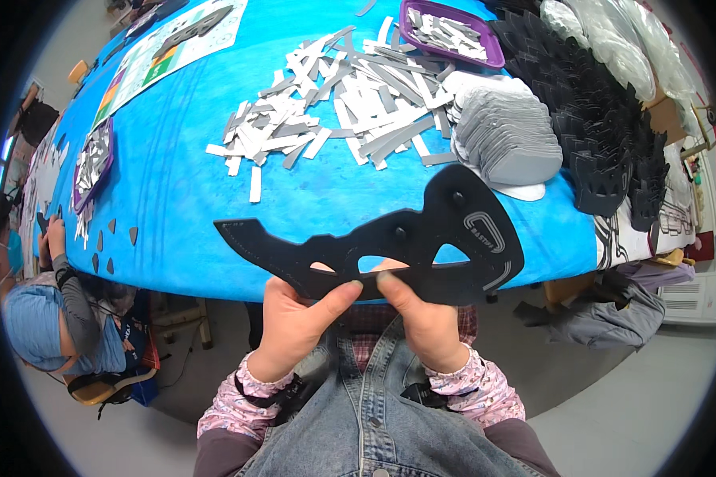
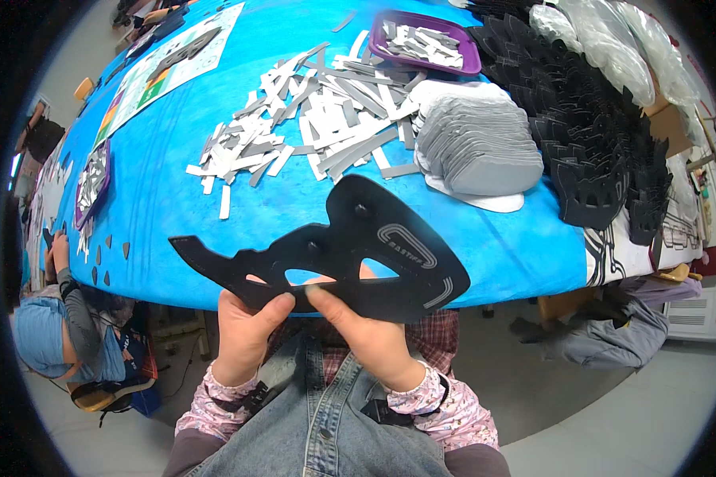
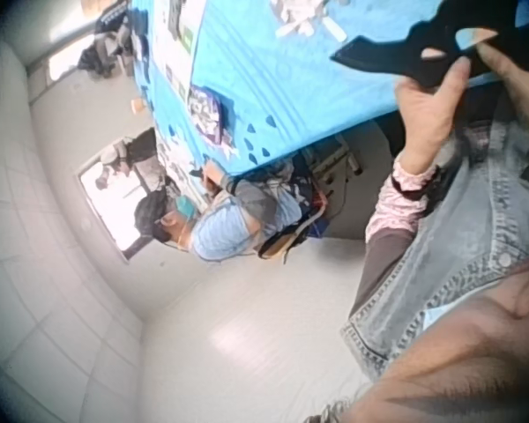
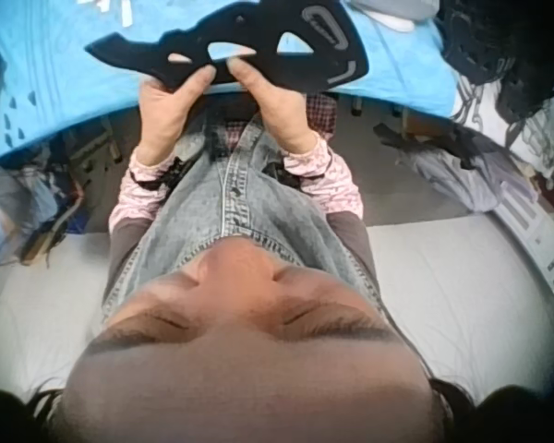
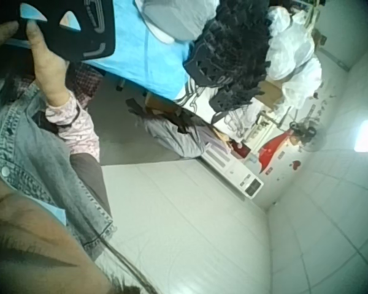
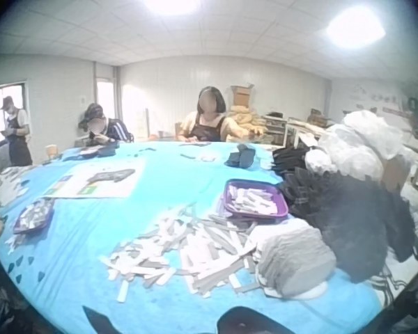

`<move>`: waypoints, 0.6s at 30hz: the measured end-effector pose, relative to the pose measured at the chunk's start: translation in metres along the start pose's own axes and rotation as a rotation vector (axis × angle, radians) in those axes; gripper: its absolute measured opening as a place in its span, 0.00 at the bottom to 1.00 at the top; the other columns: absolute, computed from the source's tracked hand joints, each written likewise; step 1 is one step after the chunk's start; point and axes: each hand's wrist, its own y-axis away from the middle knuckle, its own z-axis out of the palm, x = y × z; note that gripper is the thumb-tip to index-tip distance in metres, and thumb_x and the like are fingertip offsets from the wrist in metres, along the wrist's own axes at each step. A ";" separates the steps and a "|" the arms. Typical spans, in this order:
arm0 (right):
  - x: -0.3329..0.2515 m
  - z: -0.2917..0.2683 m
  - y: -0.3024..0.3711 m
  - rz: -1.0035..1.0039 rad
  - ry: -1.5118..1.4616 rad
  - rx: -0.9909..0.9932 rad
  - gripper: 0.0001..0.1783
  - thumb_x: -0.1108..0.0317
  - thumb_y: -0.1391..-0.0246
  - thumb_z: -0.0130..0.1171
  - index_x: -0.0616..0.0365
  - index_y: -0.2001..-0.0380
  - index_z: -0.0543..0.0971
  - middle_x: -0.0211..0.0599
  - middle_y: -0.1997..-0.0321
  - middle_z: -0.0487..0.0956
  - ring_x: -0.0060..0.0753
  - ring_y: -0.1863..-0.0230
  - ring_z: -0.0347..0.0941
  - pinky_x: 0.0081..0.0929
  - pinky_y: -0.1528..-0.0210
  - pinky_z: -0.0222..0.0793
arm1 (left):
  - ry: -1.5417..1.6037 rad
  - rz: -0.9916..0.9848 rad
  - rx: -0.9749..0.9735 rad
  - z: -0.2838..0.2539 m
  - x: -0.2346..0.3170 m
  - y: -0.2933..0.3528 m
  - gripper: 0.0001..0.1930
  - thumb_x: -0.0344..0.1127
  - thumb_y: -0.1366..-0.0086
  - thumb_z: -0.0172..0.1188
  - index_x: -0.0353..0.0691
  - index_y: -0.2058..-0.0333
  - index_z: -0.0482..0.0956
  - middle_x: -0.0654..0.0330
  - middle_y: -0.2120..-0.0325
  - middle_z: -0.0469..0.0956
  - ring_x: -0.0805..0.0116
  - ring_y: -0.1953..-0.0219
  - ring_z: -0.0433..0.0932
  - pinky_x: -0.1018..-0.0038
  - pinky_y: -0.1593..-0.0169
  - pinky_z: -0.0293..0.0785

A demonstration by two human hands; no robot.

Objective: The recorder is seen inspecting and assembling various shoe components at a large communal work table.

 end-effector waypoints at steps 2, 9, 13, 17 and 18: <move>0.005 -0.004 0.001 0.078 -0.197 0.048 0.12 0.68 0.46 0.57 0.64 0.61 0.75 0.30 0.62 0.74 0.17 0.62 0.67 0.16 0.60 0.61 | -0.021 0.022 0.111 0.002 -0.001 -0.001 0.06 0.27 0.46 0.63 0.38 0.78 0.75 0.72 0.80 0.72 0.86 0.78 0.65 0.85 0.75 0.58; -0.004 0.004 0.000 0.110 -0.450 0.066 0.11 0.71 0.45 0.55 0.63 0.60 0.72 0.29 0.63 0.73 0.17 0.60 0.67 0.17 0.56 0.62 | -0.007 0.041 0.149 0.006 -0.005 -0.001 0.06 0.29 0.45 0.63 0.39 0.78 0.75 0.72 0.81 0.71 0.87 0.79 0.64 0.86 0.76 0.57; 0.002 -0.002 -0.003 0.100 -0.475 0.134 0.11 0.71 0.45 0.55 0.61 0.59 0.71 0.28 0.63 0.73 0.18 0.60 0.68 0.18 0.56 0.63 | -0.013 0.017 0.097 0.009 -0.005 -0.003 0.05 0.29 0.45 0.63 0.38 0.74 0.76 0.71 0.77 0.73 0.85 0.75 0.67 0.86 0.72 0.61; -0.003 -0.001 -0.005 0.131 -0.429 0.213 0.13 0.70 0.46 0.56 0.59 0.58 0.69 0.29 0.65 0.73 0.18 0.61 0.69 0.18 0.57 0.64 | 0.017 0.019 0.023 0.013 -0.007 -0.007 0.10 0.29 0.46 0.64 0.36 0.65 0.76 0.68 0.72 0.74 0.82 0.70 0.70 0.85 0.67 0.65; -0.002 -0.002 -0.005 0.133 -0.429 0.212 0.13 0.70 0.46 0.56 0.59 0.58 0.69 0.29 0.65 0.73 0.18 0.61 0.69 0.18 0.57 0.64 | 0.002 0.018 0.015 0.012 -0.008 -0.008 0.13 0.29 0.46 0.64 0.36 0.62 0.74 0.66 0.70 0.74 0.81 0.69 0.71 0.84 0.65 0.66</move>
